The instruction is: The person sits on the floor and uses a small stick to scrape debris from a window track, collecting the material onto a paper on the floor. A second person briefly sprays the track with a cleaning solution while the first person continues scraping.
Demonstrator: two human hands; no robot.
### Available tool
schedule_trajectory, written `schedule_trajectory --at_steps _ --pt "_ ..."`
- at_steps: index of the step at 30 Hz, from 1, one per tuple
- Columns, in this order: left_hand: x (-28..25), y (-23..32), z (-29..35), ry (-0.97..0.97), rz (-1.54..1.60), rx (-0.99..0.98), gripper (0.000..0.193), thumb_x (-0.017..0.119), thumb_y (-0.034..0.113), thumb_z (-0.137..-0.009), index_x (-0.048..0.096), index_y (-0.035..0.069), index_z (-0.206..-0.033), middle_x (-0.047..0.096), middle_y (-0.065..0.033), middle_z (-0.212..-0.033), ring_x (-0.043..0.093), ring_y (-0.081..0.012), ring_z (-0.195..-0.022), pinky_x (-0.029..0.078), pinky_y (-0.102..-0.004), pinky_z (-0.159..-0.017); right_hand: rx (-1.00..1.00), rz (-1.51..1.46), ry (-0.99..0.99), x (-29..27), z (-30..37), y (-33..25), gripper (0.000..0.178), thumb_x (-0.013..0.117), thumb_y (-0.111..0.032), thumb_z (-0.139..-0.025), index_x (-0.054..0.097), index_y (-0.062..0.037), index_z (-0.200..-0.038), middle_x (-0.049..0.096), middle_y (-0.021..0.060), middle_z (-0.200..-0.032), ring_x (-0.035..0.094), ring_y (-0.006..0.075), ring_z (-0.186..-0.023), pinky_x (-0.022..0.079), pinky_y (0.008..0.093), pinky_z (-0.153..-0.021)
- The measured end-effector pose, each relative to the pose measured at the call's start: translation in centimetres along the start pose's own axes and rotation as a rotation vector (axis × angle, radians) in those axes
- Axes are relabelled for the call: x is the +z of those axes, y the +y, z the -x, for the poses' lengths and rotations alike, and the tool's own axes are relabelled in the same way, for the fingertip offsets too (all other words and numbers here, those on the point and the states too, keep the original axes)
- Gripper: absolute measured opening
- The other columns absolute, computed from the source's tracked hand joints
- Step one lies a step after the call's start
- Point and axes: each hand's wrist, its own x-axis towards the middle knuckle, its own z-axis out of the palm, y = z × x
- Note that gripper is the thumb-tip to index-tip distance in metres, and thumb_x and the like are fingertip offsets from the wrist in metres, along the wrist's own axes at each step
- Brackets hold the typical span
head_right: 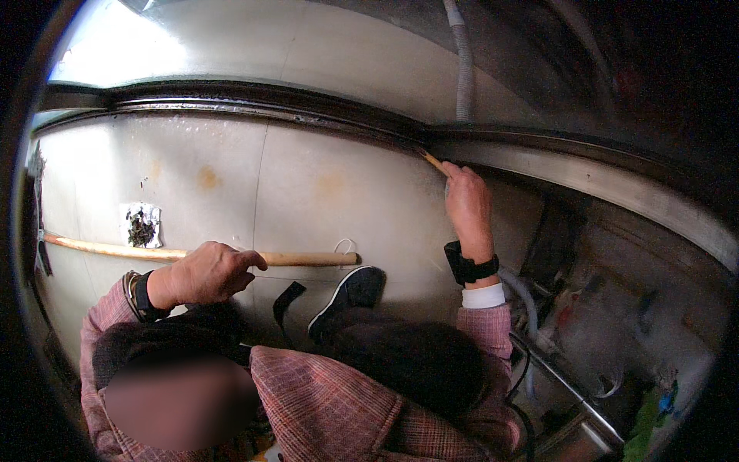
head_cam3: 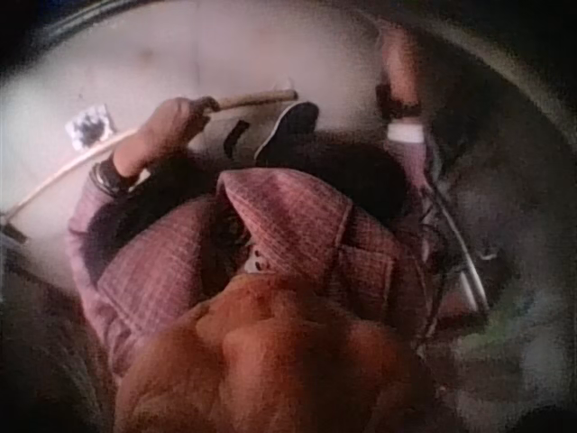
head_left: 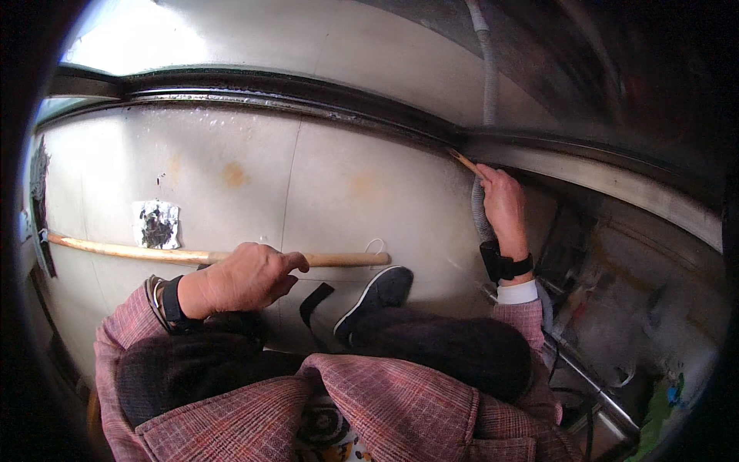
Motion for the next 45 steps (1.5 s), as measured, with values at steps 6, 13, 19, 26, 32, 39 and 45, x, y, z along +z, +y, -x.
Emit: schedule_trajectory --at_steps 6,13,19,26,32,39,45 --pt "0.5 -0.5 -0.6 -0.009 -0.007 0.057 0.028 0.064 0.013 -0.084 0.062 0.005 -0.111 0.067 -0.0173 -0.075 0.066 -0.0374 -0.07 0.053 -0.0448 -0.063 -0.118 -0.034 -0.013 0.6 -1.9 -3.5 0.027 0.058 -0.011 -0.091 0.068 -0.0113 -0.116 0.066 0.0152 -0.102 0.063 0.0351 -0.095 0.052 0.0439 -0.079" --pt "0.0 -0.5 -0.2 0.019 0.021 0.013 0.026 0.063 0.014 -0.085 0.061 0.005 -0.109 0.066 -0.0176 -0.075 0.065 -0.0381 -0.069 0.052 -0.0459 -0.062 -0.325 0.379 -0.028 -2.8 -4.4 -5.6 0.027 0.054 -0.006 -0.087 0.07 -0.0095 -0.108 0.067 0.0134 -0.094 0.066 0.0326 -0.091 0.053 0.0454 -0.078" --pt "0.2 -0.6 0.2 0.018 0.006 0.02 0.029 0.063 0.015 -0.086 0.059 0.006 -0.113 0.067 -0.0174 -0.077 0.065 -0.038 -0.07 0.052 -0.0462 -0.062 -0.385 0.302 -0.094 -4.1 -5.7 -4.3 0.03 0.055 0.0 -0.084 0.071 -0.0085 -0.108 0.067 0.0166 -0.095 0.066 0.0351 -0.091 0.052 0.0441 -0.077" --pt "0.0 -0.8 0.6 -0.021 -0.028 -0.025 0.03 0.063 0.017 -0.086 0.058 0.007 -0.114 0.066 -0.0167 -0.074 0.065 -0.0374 -0.069 0.052 -0.0456 -0.062 -0.299 -0.088 -0.194 -0.8 -6.9 -5.7 0.032 0.053 0.0 -0.089 0.068 -0.0072 -0.116 0.068 0.017 -0.095 0.068 0.0282 -0.084 0.052 0.0371 -0.077" --pt "-0.3 -1.0 1.0 -0.014 -0.02 -0.036 0.029 0.063 0.016 -0.085 0.06 0.007 -0.113 0.066 -0.0173 -0.074 0.065 -0.0376 -0.07 0.053 -0.0457 -0.063 -0.401 -0.218 -0.157 1.0 -7.4 -8.7 0.031 0.053 -0.002 -0.09 0.066 -0.0041 -0.118 0.069 0.019 -0.099 0.068 0.0262 -0.082 0.052 0.0351 -0.076" --pt "-0.1 -2.0 1.2 0.02 0.038 -0.041 0.029 0.063 0.016 -0.085 0.06 0.008 -0.113 0.066 -0.0174 -0.074 0.065 -0.0381 -0.069 0.053 -0.0464 -0.063 -0.014 -0.174 -0.124 0.9 -2.4 -2.4 0.03 0.052 -0.007 -0.094 0.066 -0.0067 -0.12 0.07 0.0165 -0.1 0.068 0.0223 -0.082 0.051 0.0321 -0.078" --pt "0.1 -2.1 0.8 0.0 0.005 -0.031 0.03 0.063 0.017 -0.086 0.06 0.009 -0.114 0.066 -0.0173 -0.074 0.065 -0.038 -0.069 0.052 -0.0465 -0.062 -0.243 -0.337 -0.056 5.0 -5.0 -9.7 0.03 0.055 -0.006 -0.091 0.067 -0.0087 -0.119 0.067 0.019 -0.097 0.068 0.0278 -0.088 0.052 0.0368 -0.075"
